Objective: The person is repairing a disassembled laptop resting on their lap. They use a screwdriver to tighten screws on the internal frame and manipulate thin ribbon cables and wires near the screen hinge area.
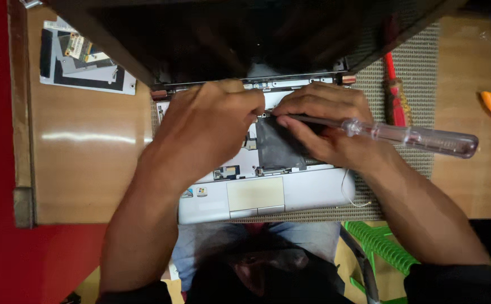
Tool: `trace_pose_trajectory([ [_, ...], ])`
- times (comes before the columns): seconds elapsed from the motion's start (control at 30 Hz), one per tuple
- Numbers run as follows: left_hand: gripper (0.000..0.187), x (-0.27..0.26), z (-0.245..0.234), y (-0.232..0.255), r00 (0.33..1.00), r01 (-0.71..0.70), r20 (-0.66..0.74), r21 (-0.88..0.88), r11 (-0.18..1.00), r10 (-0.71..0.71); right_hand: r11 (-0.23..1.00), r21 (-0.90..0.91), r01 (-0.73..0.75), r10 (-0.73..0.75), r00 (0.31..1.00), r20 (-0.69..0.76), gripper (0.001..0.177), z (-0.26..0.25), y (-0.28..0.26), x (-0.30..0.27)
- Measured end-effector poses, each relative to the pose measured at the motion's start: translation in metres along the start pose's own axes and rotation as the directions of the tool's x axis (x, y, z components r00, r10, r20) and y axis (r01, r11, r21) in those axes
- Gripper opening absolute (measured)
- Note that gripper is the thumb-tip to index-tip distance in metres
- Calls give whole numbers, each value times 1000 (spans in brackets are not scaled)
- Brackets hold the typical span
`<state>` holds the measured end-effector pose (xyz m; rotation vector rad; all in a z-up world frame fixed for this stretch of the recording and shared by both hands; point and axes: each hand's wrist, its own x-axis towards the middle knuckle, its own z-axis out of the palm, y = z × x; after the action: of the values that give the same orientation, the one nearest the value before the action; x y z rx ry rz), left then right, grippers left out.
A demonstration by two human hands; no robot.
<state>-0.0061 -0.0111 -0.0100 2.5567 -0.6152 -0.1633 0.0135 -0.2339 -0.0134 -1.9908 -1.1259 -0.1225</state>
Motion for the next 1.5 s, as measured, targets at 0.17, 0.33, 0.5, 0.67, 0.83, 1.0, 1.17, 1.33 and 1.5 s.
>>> trace_pose_trajectory([
  [0.17, 16, 3, -6, -1, 999, 35, 28, -86, 996, -33, 1000, 12, 5, -5, 1000, -10, 10, 0, 2, -2],
  [0.33, 13, 3, -11, 0, 999, 28, 29, -119, 992, -25, 1000, 3, 2, -2, 1000, -16, 10, -1, 3, -5],
  [0.5, 11, 0, -15, 1, 996, 74, 47, -20, 997, -73, 1000, -17, -18, 18, 1000, 18, 12, -3, 5, -7],
  [0.67, 9, -1, -14, 0, 992, 87, 93, 17, 996, -88, 1000, 19, -7, 7, 1000, -25, 15, -5, 2, -10],
  [0.83, 25, -2, -12, -3, 997, 30, 76, 37, 999, -32, 994, 24, 105, -100, 985, -139, 18, -19, 16, -35],
  [1.0, 12, 0, -4, -9, 993, -119, 23, 39, 992, 118, 985, 26, 168, -120, 797, -591, 31, -33, 46, -66],
  [1.17, 10, 0, -3, -8, 989, -146, -5, 39, 989, 146, 927, 86, -364, 345, 746, -570, 36, -64, 32, -77],
  [1.33, 12, 0, -5, -10, 987, -157, -11, 56, 986, 158, 598, -397, -696, 618, 716, -325, 60, -97, 9, -62],
  [1.5, 14, 1, -7, -7, 996, -34, 82, 45, 998, 30, 138, -837, -529, 869, 471, -154, 60, -119, 44, -100],
])
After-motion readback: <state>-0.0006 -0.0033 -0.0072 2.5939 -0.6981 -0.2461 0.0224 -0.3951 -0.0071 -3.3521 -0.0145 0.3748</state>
